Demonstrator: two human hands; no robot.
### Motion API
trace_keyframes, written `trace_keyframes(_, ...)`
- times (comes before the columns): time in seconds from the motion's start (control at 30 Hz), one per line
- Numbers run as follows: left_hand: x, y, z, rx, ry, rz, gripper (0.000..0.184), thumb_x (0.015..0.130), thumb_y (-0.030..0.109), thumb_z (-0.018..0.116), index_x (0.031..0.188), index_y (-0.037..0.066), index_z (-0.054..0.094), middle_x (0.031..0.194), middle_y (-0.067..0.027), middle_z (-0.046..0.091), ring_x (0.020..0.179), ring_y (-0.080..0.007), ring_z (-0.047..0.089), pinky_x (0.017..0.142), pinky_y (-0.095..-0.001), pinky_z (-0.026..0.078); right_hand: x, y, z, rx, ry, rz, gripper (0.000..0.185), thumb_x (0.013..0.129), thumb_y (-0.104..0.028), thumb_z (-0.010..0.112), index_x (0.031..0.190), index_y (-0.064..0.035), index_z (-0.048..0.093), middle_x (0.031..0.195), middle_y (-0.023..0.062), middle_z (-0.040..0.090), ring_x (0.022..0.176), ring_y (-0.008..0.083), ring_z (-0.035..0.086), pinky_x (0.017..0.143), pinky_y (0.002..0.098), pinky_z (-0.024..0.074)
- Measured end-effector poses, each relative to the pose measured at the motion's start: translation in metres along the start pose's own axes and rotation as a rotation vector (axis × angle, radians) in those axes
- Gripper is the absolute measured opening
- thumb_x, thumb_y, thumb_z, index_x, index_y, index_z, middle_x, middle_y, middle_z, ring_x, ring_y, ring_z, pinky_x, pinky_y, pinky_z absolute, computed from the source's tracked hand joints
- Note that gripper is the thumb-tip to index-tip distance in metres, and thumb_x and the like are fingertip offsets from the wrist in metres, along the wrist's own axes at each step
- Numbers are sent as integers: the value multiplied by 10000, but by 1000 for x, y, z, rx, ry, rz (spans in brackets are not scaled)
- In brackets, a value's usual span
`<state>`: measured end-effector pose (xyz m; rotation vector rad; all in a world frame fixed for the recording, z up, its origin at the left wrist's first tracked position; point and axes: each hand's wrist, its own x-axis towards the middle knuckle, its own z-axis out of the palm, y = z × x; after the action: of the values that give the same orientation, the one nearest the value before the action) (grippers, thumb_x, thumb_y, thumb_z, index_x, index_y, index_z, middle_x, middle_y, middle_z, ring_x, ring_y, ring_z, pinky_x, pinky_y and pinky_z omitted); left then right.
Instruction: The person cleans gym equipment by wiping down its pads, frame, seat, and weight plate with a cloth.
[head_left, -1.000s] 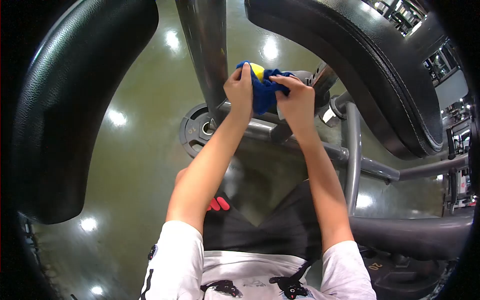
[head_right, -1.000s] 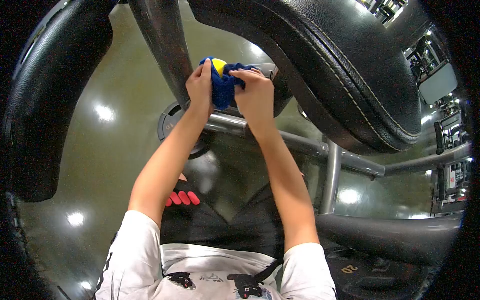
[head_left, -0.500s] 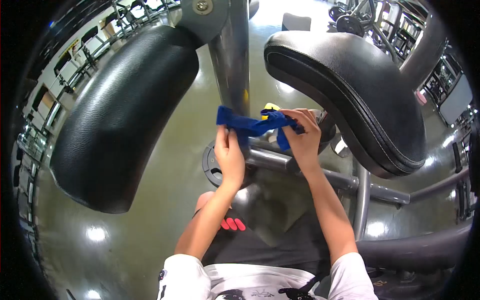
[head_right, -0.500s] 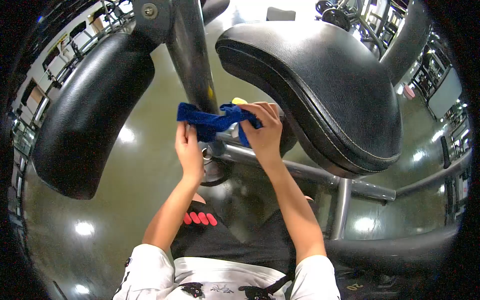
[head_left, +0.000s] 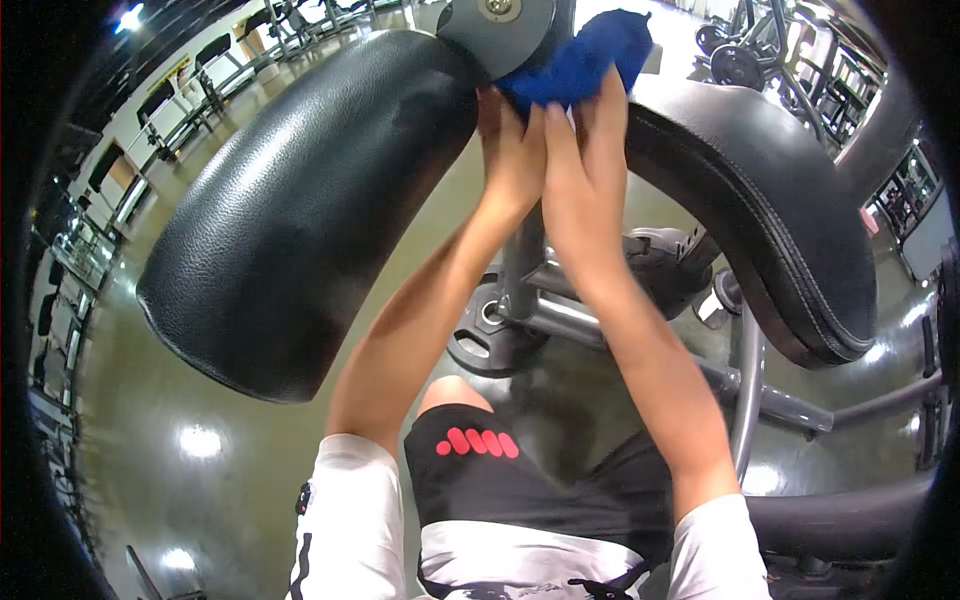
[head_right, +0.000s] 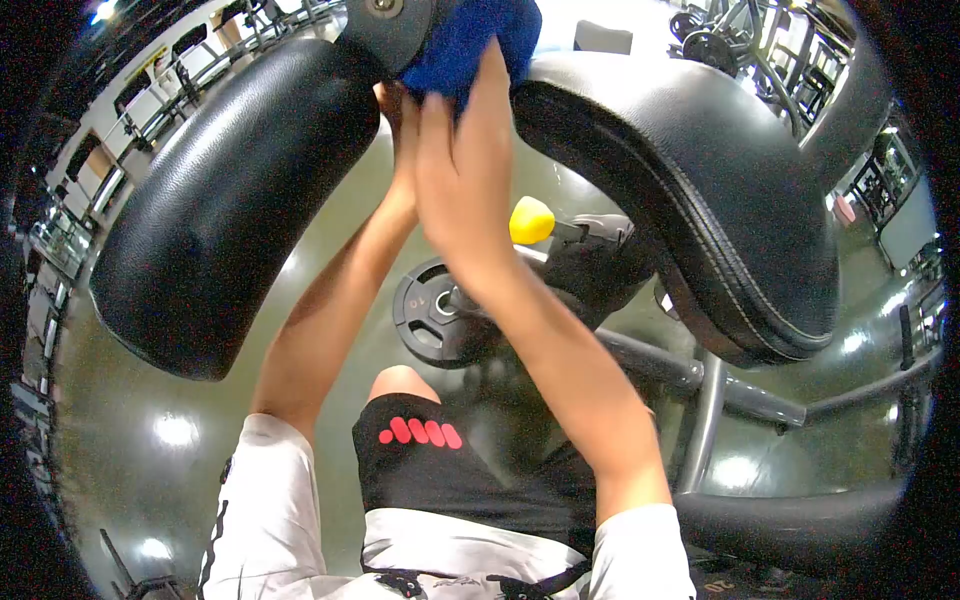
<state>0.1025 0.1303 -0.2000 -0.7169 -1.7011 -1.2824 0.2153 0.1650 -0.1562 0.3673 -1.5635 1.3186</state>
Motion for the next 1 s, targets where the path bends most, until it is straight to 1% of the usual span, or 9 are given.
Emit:
trace_keyframes(0.1, 6, 35, -20, -173, -70, -6, 669, 887, 283, 545, 1360, -92, 254, 1343, -335, 342, 1251, -486, 304, 1051, -516, 250, 33, 17, 10, -211, -92, -48, 574, 946, -224, 511, 1396, 52, 286, 1350, 326, 384, 1243, 432, 423, 1052, 421, 315)
trace_keyframes(0.23, -24, 14, -16, -93, -137, -94, 753, 819, 299, 634, 1340, -84, 249, 1338, -325, 315, 1235, -483, 290, 1015, -505, 298, 38, 24, 18, -263, -66, -128, 468, 999, -282, 368, 1332, 47, 378, 1332, 351, 364, 1219, 513, 349, 1047, 484, 285)
trace_keyframes(0.3, -27, -3, -8, 278, -99, 119, 860, 761, 333, 706, 1353, -69, 230, 1315, -297, 311, 1237, -457, 281, 997, -490, 318, 33, 18, 16, -39, -91, 15, 429, 987, -254, 385, 1191, 120, 433, 1240, 359, 410, 1218, 520, 343, 1019, 492, 323)
trace_keyframes(0.33, -34, -21, -13, 117, -127, 84, 511, 927, 323, 493, 1344, 43, 399, 1311, -155, 477, 1209, -315, 440, 1039, -423, 329, 30, 36, 19, -257, -92, -235, 392, 980, -226, 397, 1170, 114, 444, 1216, 368, 409, 1219, 520, 340, 1011, 490, 343)
trace_keyframes(0.43, -50, -37, -9, 0, -137, 46, 590, 876, 310, 559, 1352, 22, 362, 1289, -174, 463, 1214, -325, 425, 1030, -429, 328, 7, 67, 12, -838, -156, -537, 404, 970, -226, 432, 1198, 107, 438, 1256, 383, 378, 1234, 528, 324, 1023, 492, 340)
trace_keyframes(0.57, -58, -35, -8, -221, -128, 11, 779, 773, 283, 691, 1367, -21, 288, 1245, -210, 434, 1223, -347, 396, 1011, -441, 327, -22, 83, 2, -800, -280, -402, 423, 918, -211, 512, 1166, 130, 482, 1360, 390, 285, 1301, 517, 272, 1040, 492, 339)
trace_keyframes(0.6, -65, -48, -2, -224, -132, 10, 779, 773, 283, 691, 1367, -21, 288, 1245, -210, 434, 1223, -347, 396, 1011, -441, 327, -31, 77, 8, -428, -106, -112, 327, 891, -143, 517, 1094, 113, 536, 1318, 339, 363, 1239, 465, 380, 993, 454, 400)
trace_keyframes(0.73, -116, -71, -11, -341, -192, -210, 735, 788, 274, 673, 1356, -20, 310, 1254, -204, 442, 1223, -342, 408, 1013, -439, 332, -70, 103, 8, -346, -146, -79, 527, 893, -305, 582, 1152, 132, 443, 1345, 482, 208, 1204, 639, 308, 1026, 595, 307)
trace_keyframes(1.0, -214, -98, -22, -558, -317, -637, 649, 818, 256, 638, 1333, -19, 354, 1271, -192, 459, 1224, -334, 430, 1018, -434, 342, -160, 122, 11, -600, -263, 13, 509, 924, -372, 529, 1021, 127, 546, 1306, 480, 273, 1258, 617, 258, 1061, 594, 273)
